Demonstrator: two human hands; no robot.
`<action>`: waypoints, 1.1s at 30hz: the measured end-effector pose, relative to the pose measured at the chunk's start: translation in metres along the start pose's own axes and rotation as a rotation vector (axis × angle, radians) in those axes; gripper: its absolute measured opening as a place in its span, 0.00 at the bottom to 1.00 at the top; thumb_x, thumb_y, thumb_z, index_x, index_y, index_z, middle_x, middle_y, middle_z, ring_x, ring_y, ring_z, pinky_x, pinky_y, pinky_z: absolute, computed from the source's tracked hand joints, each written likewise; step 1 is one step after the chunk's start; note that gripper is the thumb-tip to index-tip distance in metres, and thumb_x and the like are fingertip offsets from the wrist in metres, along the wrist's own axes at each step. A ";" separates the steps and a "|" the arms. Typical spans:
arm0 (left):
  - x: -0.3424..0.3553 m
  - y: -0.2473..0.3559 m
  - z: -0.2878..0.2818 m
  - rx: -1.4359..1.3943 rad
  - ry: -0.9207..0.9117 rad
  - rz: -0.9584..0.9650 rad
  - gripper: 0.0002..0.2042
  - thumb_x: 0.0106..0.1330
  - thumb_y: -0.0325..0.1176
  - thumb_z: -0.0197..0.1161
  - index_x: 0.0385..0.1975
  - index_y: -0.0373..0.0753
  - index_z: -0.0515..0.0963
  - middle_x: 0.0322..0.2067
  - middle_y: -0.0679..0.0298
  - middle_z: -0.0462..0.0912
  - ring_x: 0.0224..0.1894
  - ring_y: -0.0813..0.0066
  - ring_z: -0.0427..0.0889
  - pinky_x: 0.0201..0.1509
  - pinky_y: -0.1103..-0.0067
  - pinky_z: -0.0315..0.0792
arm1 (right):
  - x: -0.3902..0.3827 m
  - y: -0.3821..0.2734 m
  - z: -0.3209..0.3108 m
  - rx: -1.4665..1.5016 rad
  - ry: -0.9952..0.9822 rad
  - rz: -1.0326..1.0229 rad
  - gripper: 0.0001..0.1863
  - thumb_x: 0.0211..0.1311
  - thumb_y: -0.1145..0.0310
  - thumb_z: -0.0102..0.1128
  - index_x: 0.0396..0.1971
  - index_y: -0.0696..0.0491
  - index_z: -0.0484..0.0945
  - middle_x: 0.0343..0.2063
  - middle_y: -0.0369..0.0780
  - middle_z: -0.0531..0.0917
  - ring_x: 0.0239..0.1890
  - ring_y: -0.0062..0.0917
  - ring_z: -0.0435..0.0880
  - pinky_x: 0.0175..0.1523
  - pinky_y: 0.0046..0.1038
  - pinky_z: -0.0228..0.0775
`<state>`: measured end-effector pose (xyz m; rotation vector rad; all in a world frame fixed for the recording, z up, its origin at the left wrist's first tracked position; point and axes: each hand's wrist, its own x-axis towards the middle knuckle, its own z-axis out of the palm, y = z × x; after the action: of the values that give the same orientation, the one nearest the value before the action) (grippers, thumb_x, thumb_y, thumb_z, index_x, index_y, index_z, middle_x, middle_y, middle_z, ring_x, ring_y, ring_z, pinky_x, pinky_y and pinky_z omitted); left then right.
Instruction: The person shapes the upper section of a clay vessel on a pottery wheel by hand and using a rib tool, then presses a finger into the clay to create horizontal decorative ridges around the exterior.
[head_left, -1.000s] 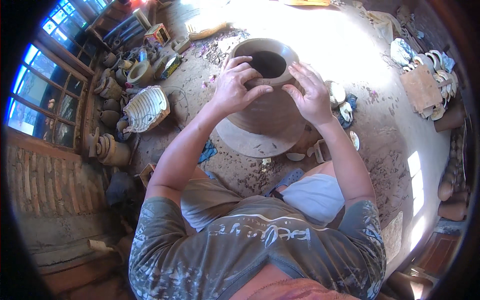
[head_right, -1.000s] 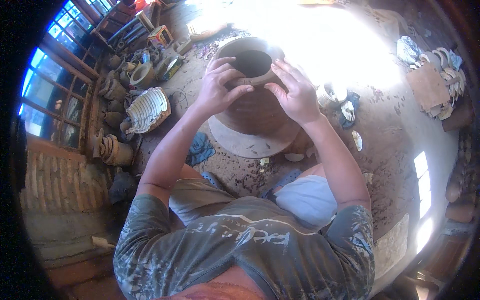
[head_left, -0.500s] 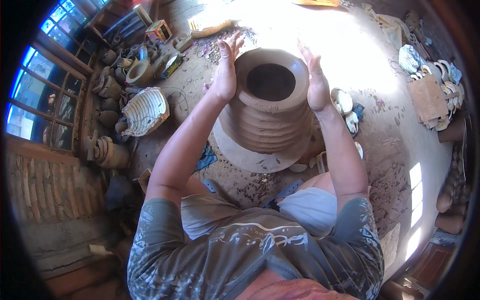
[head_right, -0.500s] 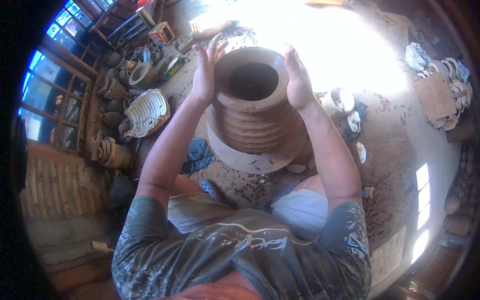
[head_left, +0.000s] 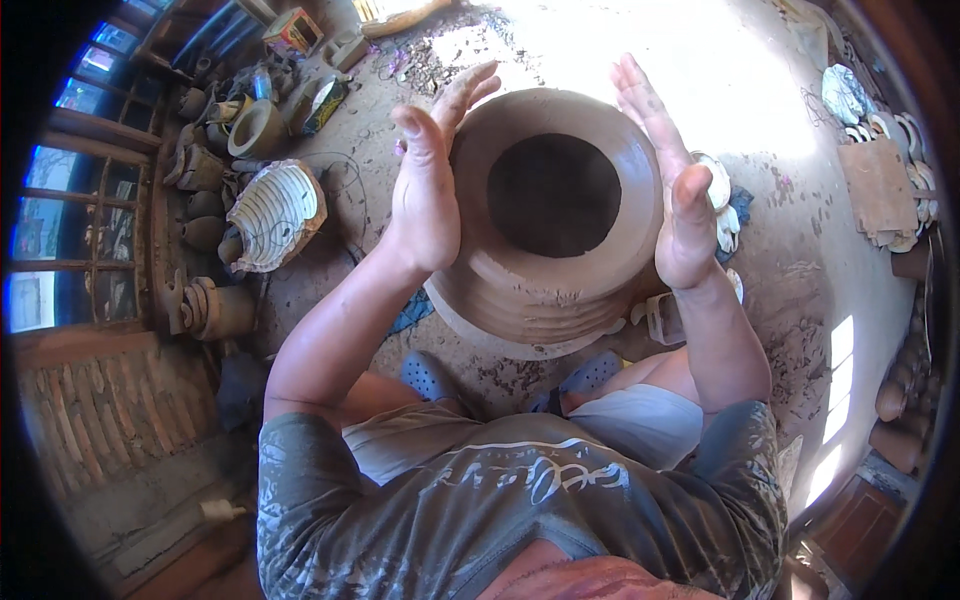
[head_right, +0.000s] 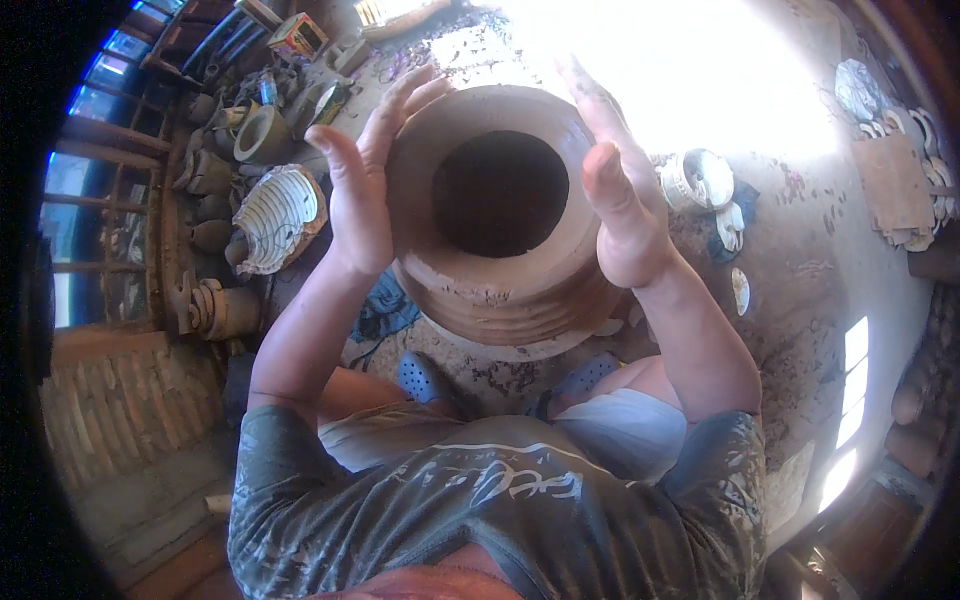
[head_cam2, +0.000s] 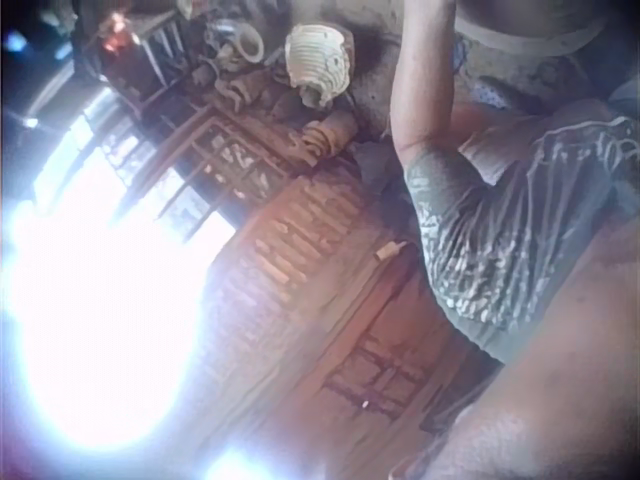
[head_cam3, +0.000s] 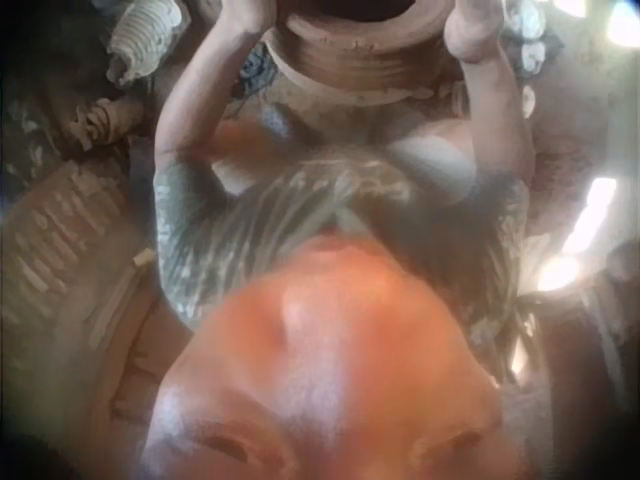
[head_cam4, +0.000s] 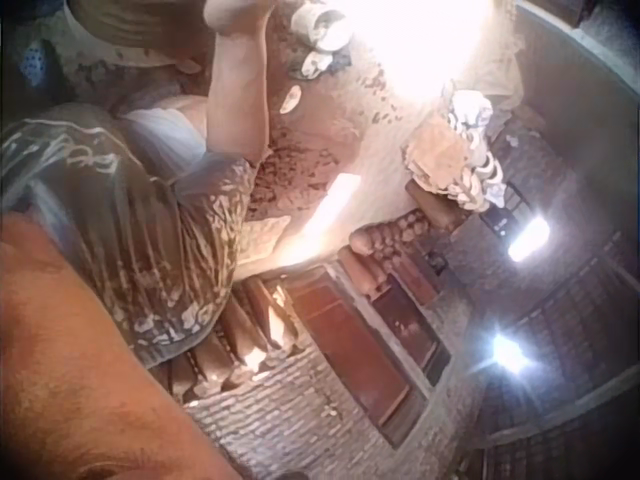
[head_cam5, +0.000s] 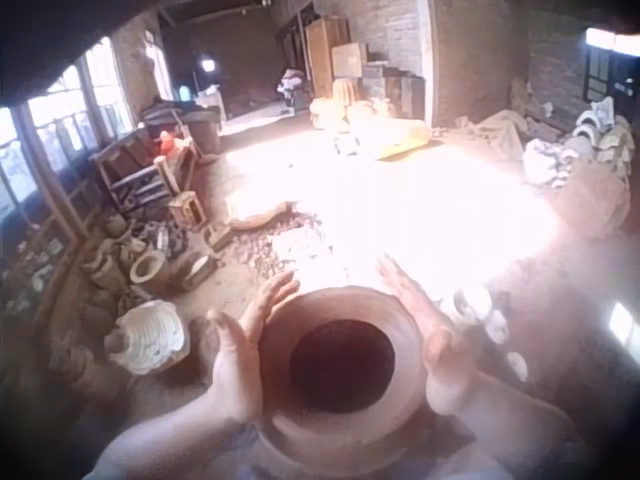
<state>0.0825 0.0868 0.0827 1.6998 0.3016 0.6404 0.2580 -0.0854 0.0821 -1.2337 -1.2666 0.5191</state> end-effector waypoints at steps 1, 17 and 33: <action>-0.003 0.001 0.003 -0.007 0.016 -0.027 0.61 0.65 0.85 0.16 0.80 0.34 0.57 0.76 0.48 0.65 0.78 0.56 0.63 0.85 0.61 0.53 | 0.001 0.000 0.000 0.004 0.006 0.002 0.66 0.70 0.17 0.33 0.82 0.66 0.42 0.84 0.55 0.46 0.86 0.43 0.43 0.86 0.44 0.34; -0.050 0.050 0.005 1.152 -0.365 0.512 0.19 0.71 0.47 0.66 0.42 0.34 0.85 0.37 0.54 0.87 0.49 0.49 0.84 0.77 0.52 0.62 | -0.066 -0.028 -0.126 -0.184 0.534 0.033 0.26 0.80 0.59 0.58 0.63 0.65 0.78 0.59 0.48 0.85 0.63 0.30 0.83 0.71 0.32 0.71; -0.053 0.023 -0.021 1.429 -0.394 0.568 0.17 0.77 0.34 0.63 0.54 0.24 0.78 0.53 0.41 0.84 0.66 0.31 0.73 0.72 0.49 0.65 | -0.607 0.117 -0.128 -0.871 0.951 1.339 0.16 0.68 0.57 0.68 0.44 0.54 0.91 0.43 0.51 0.91 0.50 0.46 0.90 0.57 0.44 0.81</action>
<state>0.0242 0.0702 0.0942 3.2996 -0.0844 0.4514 0.2277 -0.6168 -0.2577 -2.5885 0.3911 0.1606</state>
